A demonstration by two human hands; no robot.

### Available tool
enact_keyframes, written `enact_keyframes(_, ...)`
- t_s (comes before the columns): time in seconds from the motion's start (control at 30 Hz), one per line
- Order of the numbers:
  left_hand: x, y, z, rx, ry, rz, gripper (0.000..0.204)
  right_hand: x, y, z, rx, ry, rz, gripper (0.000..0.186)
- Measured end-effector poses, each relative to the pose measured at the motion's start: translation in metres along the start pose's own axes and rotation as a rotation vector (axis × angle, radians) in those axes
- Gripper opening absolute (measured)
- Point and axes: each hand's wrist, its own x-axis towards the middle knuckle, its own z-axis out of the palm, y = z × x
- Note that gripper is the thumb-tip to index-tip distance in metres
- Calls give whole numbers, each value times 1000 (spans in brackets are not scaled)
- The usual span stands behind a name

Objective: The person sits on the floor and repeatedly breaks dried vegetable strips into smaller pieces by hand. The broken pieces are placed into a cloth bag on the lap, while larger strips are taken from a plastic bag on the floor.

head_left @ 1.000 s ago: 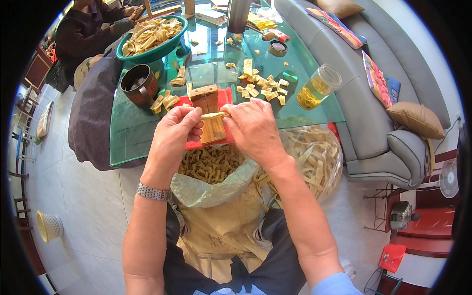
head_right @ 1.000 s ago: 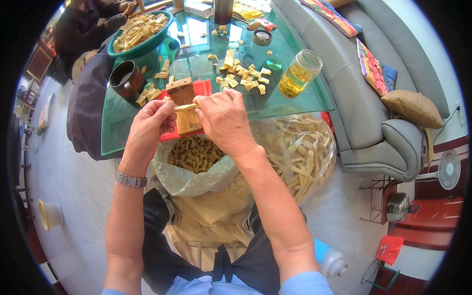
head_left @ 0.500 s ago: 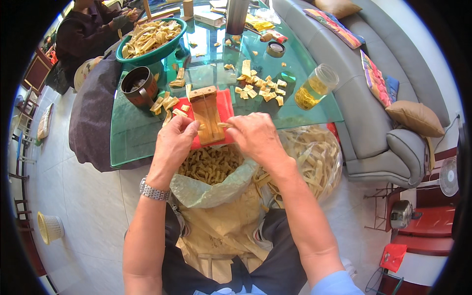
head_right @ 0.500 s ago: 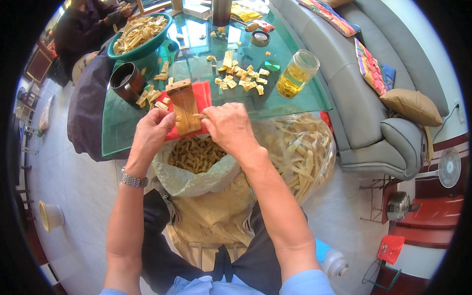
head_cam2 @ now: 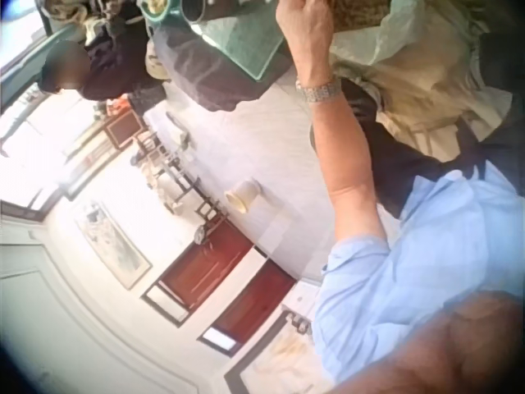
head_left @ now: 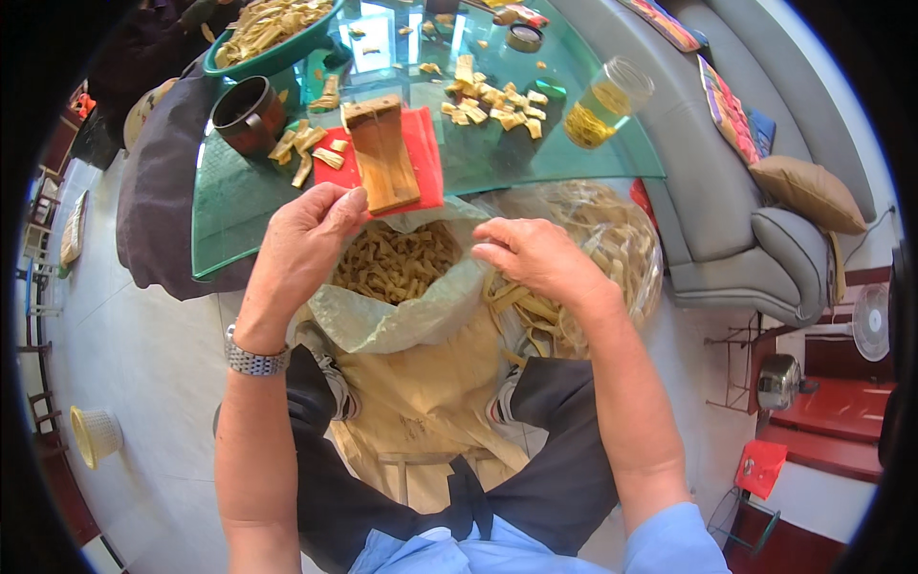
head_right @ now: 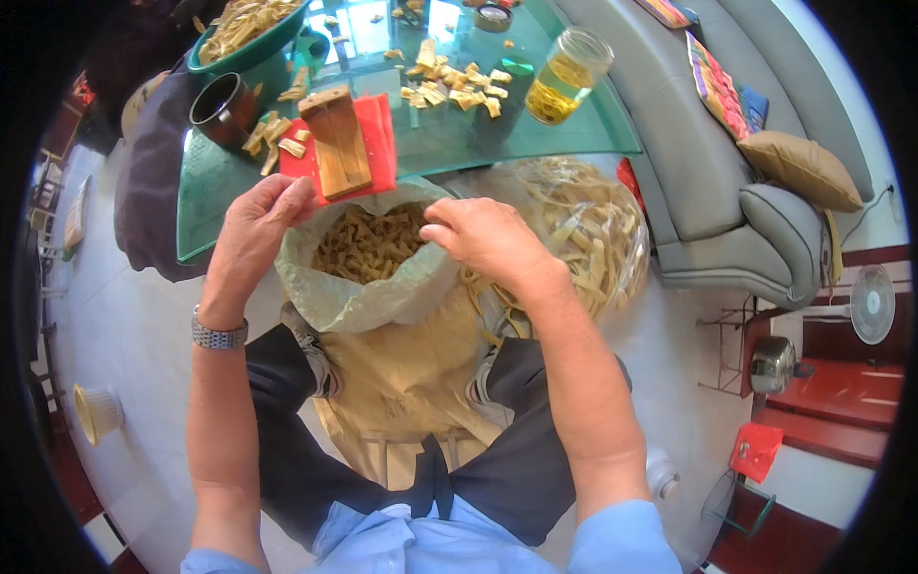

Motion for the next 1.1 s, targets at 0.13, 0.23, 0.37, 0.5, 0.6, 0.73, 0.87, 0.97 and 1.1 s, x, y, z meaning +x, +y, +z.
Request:
enact_keyframes(0.13, -12, -4, -2, 125, -27, 35, 28, -40, 51, -4, -158, -86, 275, 35)
enact_keyframes(0.23, -20, -5, 5, 164, -84, 55, 27, -60, 97, 1, -252, -172, 470, 36)
enact_keyframes(0.37, -30, -1, 16, 292, -167, 44, 26, -63, 139, 41, -225, -290, 550, 33)
enact_keyframes(0.5, -36, 6, 23, 408, -197, 96, 21, -41, 161, 94, -1, -301, 528, 31)
enact_keyframes(0.6, -41, 6, 14, 458, -196, 126, 16, -23, 180, 157, 112, -215, 478, 29)
enact_keyframes(0.73, -45, 5, 8, 486, -212, 54, 11, -15, 203, 228, 336, -107, 567, 39)
enact_keyframes(0.87, -39, 0, 14, 515, -262, 23, 10, -10, 227, 287, 704, 194, 602, 35)
enact_keyframes(0.97, -33, 4, 21, 502, -306, 26, 11, -23, 264, 328, 356, -72, 565, 37)
enact_keyframes(1.1, -43, -2, 16, 545, -321, 27, 12, -19, 179, 278, 304, -275, 617, 41)
